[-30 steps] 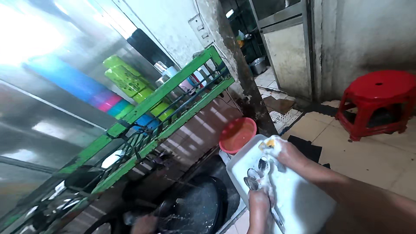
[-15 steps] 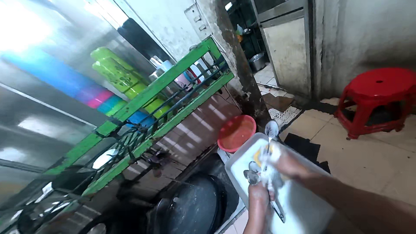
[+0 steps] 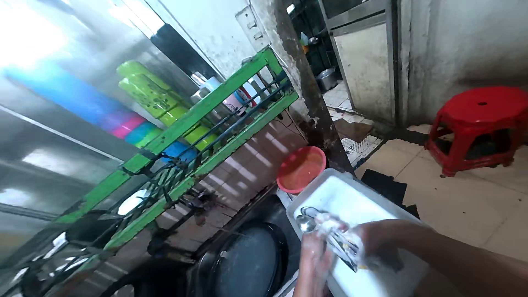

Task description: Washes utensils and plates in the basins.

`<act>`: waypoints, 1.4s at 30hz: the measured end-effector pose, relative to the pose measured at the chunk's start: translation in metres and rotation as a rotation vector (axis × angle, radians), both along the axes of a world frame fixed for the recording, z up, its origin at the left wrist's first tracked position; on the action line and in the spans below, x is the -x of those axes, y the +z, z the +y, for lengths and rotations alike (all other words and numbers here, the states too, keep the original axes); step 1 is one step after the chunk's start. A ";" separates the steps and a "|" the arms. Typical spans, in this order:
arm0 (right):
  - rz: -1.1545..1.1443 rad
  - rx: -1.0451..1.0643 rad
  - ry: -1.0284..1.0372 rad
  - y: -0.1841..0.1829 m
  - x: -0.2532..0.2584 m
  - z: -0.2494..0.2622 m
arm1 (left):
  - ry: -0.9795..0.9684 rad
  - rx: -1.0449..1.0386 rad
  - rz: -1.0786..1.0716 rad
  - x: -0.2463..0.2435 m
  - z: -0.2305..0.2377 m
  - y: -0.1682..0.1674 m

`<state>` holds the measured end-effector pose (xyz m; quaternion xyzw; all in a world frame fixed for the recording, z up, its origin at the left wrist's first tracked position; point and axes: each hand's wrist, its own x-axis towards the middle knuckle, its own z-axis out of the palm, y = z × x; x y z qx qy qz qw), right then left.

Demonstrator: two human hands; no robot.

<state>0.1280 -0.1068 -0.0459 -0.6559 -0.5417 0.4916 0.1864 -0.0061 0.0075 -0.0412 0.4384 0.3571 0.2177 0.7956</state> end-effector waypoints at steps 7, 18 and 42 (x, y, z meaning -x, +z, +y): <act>0.248 -0.324 -0.743 0.059 -0.012 -0.018 | -0.153 -0.923 0.736 -0.032 0.009 0.035; 0.300 -0.510 -1.197 0.010 -0.031 -0.022 | -0.403 -0.409 0.363 -0.050 -0.028 0.027; 0.152 -0.584 -0.849 0.035 -0.044 0.011 | -0.084 -0.322 0.251 0.006 -0.014 0.000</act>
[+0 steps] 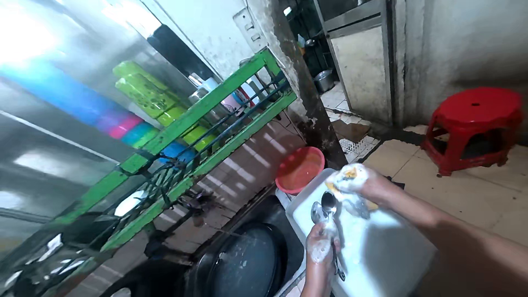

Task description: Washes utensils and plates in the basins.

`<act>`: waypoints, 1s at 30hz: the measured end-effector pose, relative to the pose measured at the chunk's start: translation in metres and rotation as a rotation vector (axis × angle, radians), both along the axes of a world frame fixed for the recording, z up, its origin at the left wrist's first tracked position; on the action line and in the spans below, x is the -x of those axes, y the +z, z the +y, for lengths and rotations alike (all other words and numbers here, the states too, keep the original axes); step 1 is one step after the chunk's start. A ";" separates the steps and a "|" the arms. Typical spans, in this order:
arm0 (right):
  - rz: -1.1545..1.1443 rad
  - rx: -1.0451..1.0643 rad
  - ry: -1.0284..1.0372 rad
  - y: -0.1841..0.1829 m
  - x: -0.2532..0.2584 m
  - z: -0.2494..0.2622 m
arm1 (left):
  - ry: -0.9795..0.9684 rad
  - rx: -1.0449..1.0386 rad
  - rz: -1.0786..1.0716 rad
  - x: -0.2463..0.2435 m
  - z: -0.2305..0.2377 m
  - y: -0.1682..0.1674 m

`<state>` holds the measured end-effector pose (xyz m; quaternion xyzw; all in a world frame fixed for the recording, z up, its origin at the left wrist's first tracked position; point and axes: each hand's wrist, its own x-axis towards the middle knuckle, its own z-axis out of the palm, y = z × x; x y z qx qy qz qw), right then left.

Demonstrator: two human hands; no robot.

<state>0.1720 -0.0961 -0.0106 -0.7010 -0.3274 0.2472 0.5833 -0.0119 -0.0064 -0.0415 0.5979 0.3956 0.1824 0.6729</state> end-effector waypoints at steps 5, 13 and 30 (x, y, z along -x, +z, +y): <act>-0.135 0.158 0.145 0.003 0.012 -0.003 | -0.163 0.277 -0.167 0.002 0.001 0.001; -0.026 -0.032 0.181 0.006 -0.003 -0.021 | -0.076 0.520 -0.226 -0.002 0.015 0.005; -0.146 0.250 0.020 -0.016 0.016 -0.001 | -0.029 0.054 -0.048 -0.012 -0.013 -0.010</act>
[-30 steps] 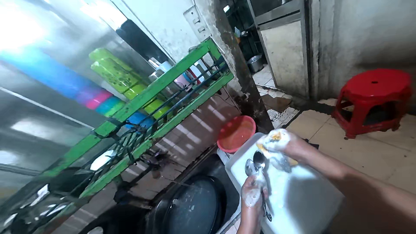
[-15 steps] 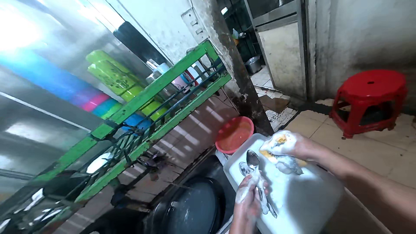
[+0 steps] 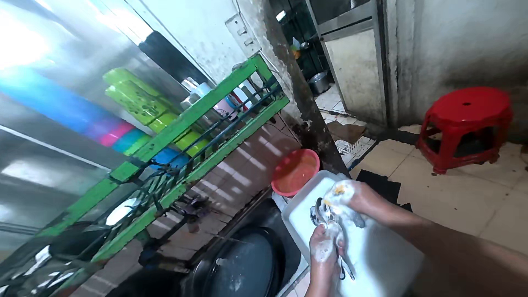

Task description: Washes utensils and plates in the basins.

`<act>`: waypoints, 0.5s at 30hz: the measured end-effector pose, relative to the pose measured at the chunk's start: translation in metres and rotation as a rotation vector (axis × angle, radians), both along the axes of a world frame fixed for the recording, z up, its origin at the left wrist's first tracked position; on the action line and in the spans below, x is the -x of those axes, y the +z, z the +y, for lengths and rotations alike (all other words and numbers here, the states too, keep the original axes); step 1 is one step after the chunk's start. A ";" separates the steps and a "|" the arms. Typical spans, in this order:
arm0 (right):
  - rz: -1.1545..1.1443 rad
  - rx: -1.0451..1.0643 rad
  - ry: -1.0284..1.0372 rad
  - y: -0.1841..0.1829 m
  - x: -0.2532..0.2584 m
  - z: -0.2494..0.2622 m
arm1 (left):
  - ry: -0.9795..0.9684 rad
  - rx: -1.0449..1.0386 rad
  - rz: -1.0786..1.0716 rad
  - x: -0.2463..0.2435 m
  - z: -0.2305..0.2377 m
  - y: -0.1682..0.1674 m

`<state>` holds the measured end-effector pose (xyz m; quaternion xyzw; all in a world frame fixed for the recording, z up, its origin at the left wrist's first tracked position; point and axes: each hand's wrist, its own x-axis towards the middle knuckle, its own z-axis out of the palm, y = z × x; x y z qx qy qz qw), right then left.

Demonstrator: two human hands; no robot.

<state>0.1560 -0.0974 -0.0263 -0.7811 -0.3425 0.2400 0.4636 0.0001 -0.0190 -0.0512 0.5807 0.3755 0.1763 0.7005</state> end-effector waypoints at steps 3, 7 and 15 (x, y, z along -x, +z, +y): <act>-0.069 -0.070 -0.015 -0.010 0.008 0.005 | 0.042 -0.049 -0.001 -0.003 0.002 0.005; 0.037 0.023 0.177 -0.009 0.026 0.004 | 0.070 -0.154 0.017 0.000 0.004 0.011; 0.039 -0.312 -0.181 -0.005 -0.026 0.013 | 0.051 -0.022 -0.016 0.006 0.002 0.009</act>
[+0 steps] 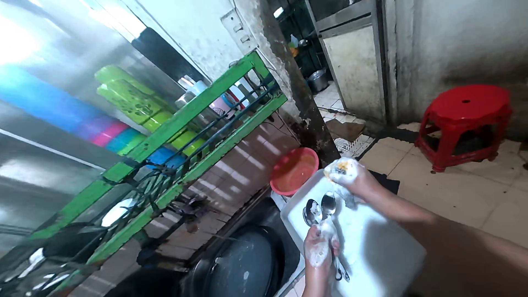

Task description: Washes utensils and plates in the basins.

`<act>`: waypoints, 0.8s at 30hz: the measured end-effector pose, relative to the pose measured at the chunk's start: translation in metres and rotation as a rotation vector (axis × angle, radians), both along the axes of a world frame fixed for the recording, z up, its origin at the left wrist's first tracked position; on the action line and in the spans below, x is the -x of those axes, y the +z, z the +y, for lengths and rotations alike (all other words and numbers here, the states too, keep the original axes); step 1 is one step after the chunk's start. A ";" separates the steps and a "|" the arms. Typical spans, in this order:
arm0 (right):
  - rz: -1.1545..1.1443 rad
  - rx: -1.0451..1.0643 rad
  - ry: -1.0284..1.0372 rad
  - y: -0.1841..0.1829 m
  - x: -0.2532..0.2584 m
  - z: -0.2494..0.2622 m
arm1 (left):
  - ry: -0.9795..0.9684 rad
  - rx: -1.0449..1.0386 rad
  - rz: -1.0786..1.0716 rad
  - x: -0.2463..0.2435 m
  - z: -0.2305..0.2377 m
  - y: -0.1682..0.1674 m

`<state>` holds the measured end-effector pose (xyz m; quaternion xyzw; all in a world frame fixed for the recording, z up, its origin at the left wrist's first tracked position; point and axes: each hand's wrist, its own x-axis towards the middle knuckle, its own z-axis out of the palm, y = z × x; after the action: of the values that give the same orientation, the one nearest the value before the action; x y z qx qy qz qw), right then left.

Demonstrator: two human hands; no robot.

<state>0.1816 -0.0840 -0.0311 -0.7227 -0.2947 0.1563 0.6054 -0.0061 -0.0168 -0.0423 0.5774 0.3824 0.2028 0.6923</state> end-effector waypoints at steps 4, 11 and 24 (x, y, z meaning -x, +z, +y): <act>-0.066 0.168 0.242 0.007 0.021 -0.007 | -0.107 0.128 -0.070 0.004 -0.002 0.005; 0.265 -0.132 -0.087 0.005 0.002 -0.006 | -0.064 -0.015 -0.037 -0.001 0.003 0.000; -0.087 0.445 0.765 -0.011 0.041 -0.005 | -0.105 0.160 -0.269 -0.001 0.031 -0.010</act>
<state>0.1406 -0.0886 -0.0421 -0.6802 -0.5254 0.3981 0.3206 -0.0047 0.0144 -0.0519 0.5073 0.2706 0.2106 0.7906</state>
